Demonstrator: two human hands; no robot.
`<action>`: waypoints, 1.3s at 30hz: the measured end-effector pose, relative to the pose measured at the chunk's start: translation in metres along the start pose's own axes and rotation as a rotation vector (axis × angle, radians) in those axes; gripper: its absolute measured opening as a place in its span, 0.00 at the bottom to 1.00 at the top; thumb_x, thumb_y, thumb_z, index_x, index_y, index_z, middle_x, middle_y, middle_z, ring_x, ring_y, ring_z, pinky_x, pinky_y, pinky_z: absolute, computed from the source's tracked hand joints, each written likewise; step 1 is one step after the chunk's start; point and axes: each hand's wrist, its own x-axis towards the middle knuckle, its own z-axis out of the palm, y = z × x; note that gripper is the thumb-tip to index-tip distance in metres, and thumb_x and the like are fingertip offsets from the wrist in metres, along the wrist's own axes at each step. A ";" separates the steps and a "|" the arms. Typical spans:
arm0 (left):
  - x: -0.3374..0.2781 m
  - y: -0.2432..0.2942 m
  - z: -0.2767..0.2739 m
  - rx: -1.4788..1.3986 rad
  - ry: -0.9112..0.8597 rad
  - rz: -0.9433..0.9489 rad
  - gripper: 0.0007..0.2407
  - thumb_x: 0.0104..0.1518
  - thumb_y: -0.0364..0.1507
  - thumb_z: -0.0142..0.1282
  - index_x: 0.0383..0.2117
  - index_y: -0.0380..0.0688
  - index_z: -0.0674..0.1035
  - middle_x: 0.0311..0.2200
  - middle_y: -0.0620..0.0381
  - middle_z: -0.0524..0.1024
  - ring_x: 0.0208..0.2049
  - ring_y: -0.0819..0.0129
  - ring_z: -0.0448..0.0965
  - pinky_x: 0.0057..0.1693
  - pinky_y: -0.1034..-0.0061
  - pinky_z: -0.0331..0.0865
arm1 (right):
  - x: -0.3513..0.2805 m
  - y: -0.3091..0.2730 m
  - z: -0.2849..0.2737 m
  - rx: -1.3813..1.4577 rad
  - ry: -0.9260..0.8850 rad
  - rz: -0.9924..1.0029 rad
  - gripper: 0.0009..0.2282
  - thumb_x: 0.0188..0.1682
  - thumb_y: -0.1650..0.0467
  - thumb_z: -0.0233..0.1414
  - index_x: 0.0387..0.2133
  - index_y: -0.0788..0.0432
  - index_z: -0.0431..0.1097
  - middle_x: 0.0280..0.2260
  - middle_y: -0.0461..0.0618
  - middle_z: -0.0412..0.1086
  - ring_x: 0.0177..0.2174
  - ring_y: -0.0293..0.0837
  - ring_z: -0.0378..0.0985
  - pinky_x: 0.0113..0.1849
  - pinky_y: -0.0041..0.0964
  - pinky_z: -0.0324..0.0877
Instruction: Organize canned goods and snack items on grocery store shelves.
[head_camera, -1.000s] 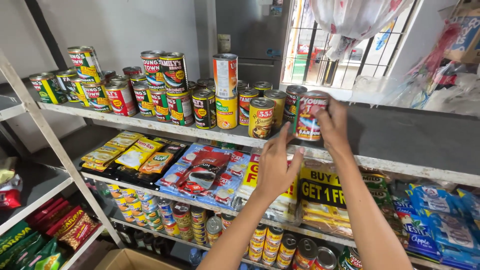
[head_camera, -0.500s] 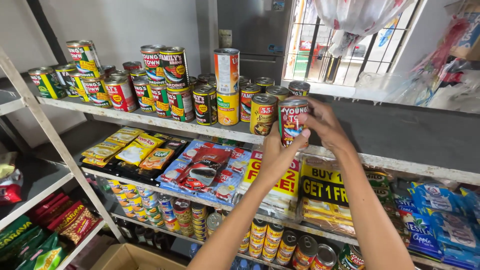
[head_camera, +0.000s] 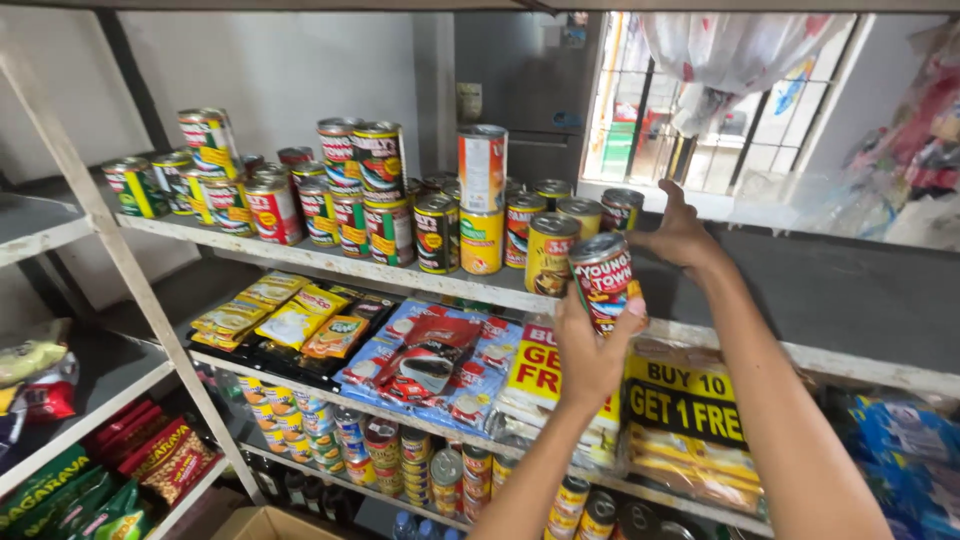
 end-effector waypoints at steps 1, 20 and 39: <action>0.003 -0.001 0.001 0.005 0.004 0.012 0.16 0.59 0.37 0.62 0.42 0.35 0.78 0.34 0.47 0.81 0.36 0.53 0.80 0.49 0.60 0.70 | 0.009 -0.001 0.001 0.005 0.002 -0.012 0.51 0.33 0.64 0.72 0.69 0.58 0.44 0.59 0.70 0.58 0.58 0.61 0.61 0.56 0.48 0.61; 0.006 0.002 -0.002 0.033 -0.066 -0.081 0.18 0.59 0.42 0.60 0.41 0.38 0.77 0.34 0.50 0.81 0.39 0.55 0.76 0.54 0.62 0.66 | -0.014 0.020 -0.028 0.263 -0.129 0.067 0.33 0.38 0.68 0.67 0.57 0.70 0.64 0.46 0.57 0.75 0.46 0.45 0.75 0.48 0.39 0.69; 0.009 0.009 -0.006 -0.110 -0.133 -0.238 0.19 0.57 0.41 0.62 0.42 0.34 0.77 0.33 0.49 0.84 0.36 0.63 0.87 0.46 0.69 0.77 | -0.093 -0.009 -0.032 0.012 0.189 -0.306 0.33 0.35 0.69 0.68 0.55 0.66 0.63 0.44 0.61 0.77 0.44 0.48 0.80 0.45 0.42 0.73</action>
